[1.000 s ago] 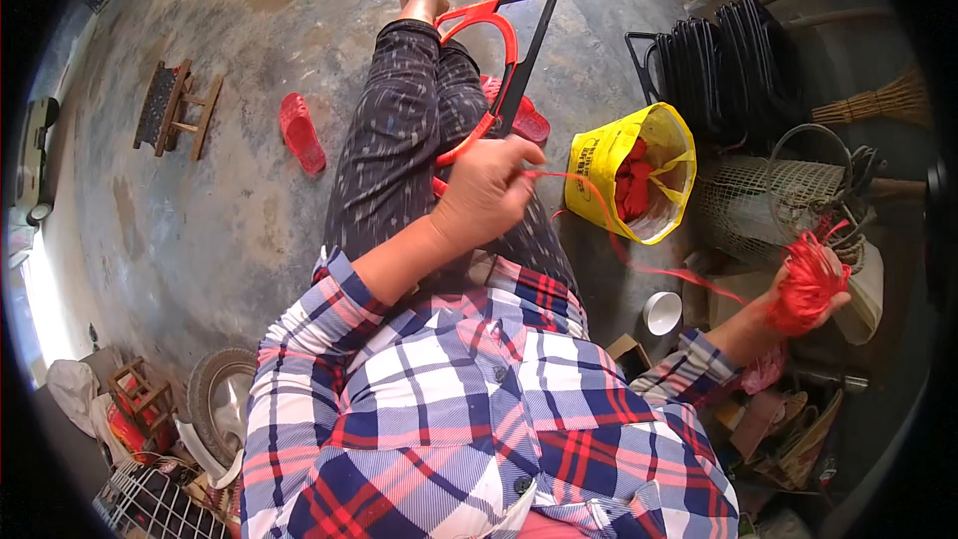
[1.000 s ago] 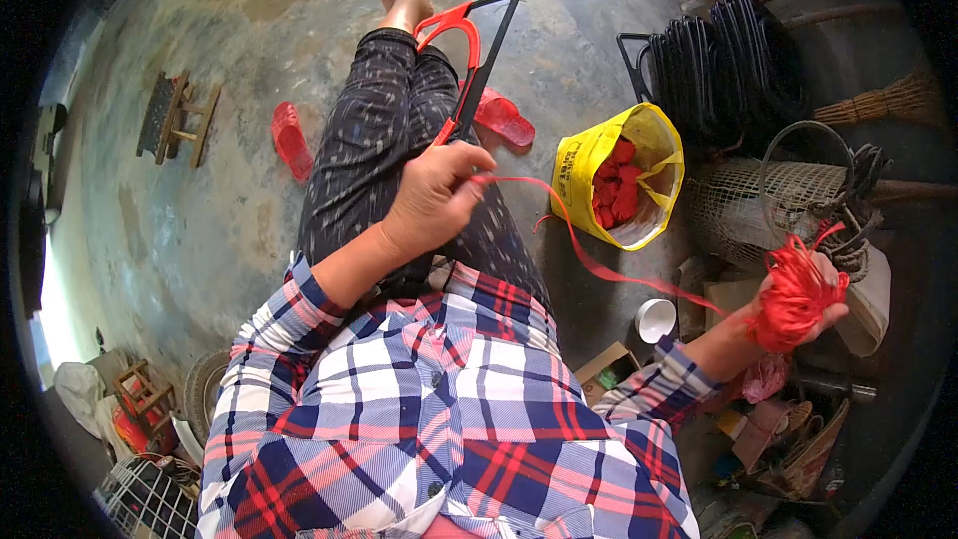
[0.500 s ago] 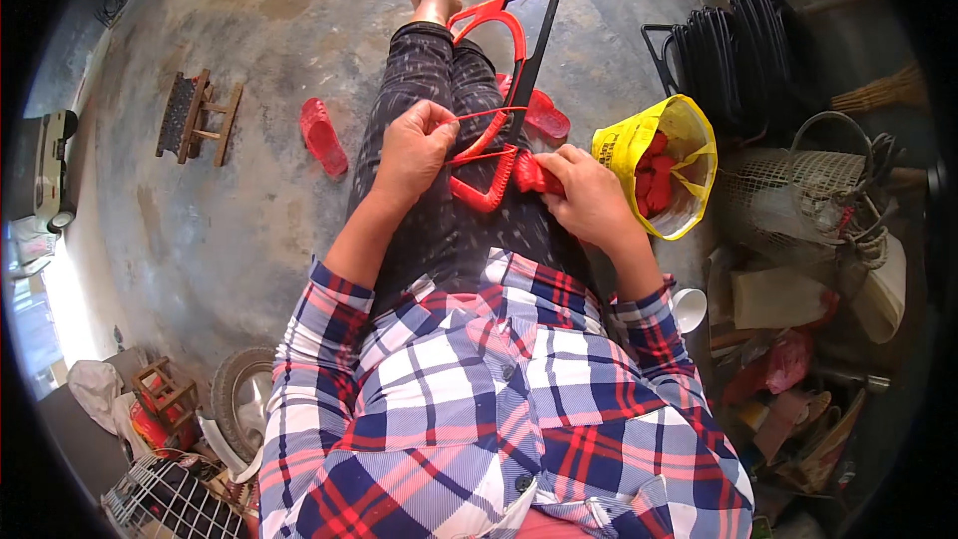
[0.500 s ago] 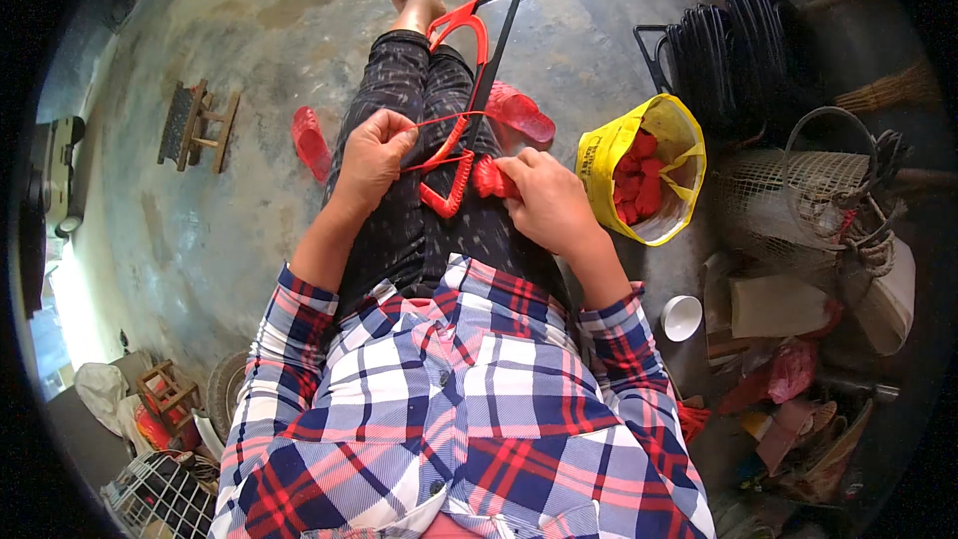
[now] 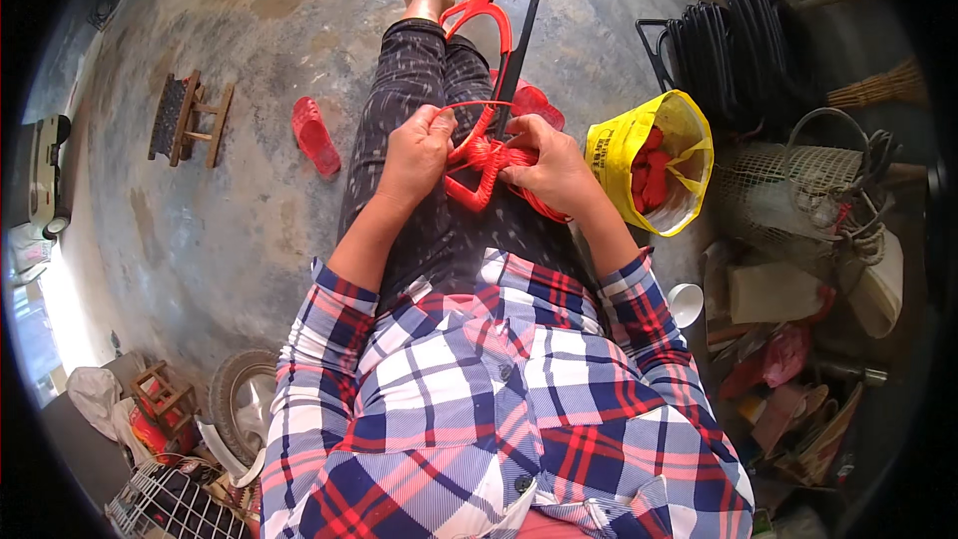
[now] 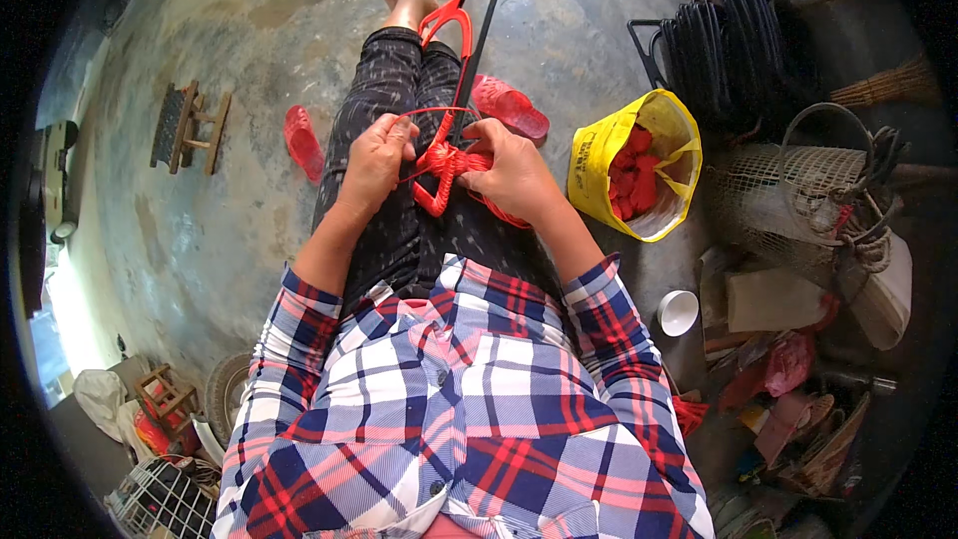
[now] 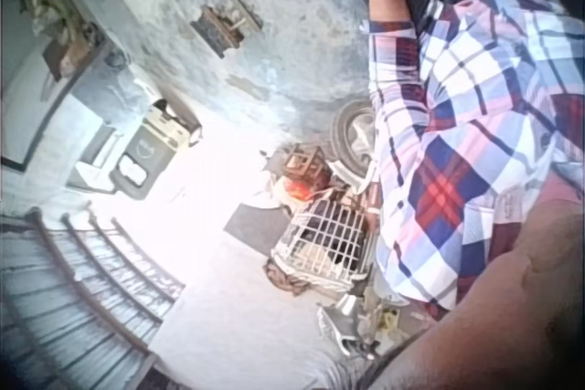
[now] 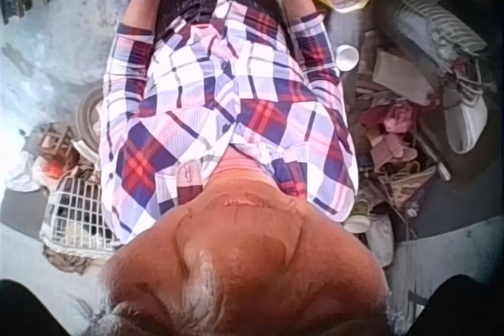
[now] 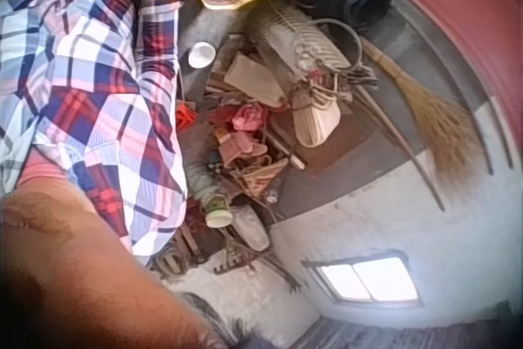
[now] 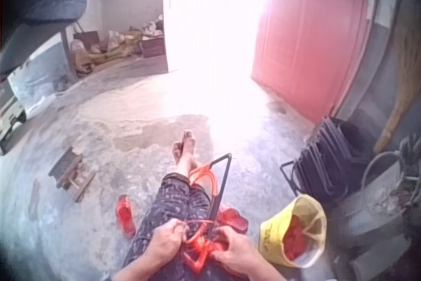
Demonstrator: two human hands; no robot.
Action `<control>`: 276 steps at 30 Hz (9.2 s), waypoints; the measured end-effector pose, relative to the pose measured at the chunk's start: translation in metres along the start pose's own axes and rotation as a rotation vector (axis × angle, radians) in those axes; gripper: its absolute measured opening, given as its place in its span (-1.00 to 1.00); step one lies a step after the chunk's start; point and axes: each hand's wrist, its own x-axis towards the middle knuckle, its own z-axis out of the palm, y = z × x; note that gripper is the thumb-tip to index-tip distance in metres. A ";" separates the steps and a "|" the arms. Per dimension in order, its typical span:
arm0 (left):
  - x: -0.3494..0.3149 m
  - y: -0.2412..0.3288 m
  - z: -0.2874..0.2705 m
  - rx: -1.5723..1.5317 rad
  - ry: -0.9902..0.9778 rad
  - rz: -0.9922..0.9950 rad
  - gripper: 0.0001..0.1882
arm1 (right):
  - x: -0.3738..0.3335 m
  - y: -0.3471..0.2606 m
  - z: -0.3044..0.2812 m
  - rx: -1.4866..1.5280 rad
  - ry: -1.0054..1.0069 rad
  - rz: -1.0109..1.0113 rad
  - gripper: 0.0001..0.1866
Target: Wrapping and weaving red rope around a red plastic frame.
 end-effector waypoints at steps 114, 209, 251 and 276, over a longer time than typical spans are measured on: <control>0.022 -0.010 0.027 -0.655 -0.278 -0.275 -0.78 | -0.148 0.018 -0.040 0.645 0.271 0.361 -0.80; 0.011 -0.005 0.036 -0.337 -0.376 -0.117 -0.52 | -0.094 -0.050 -0.056 1.048 -0.178 -0.231 -0.77; 0.001 0.005 0.010 -0.091 -0.162 -0.183 -0.85 | -0.018 -0.015 -0.017 -0.694 0.065 -0.130 -0.54; -0.046 0.059 0.024 0.045 0.164 0.448 -0.73 | -0.030 -0.036 -0.005 -0.095 0.283 -0.311 -0.42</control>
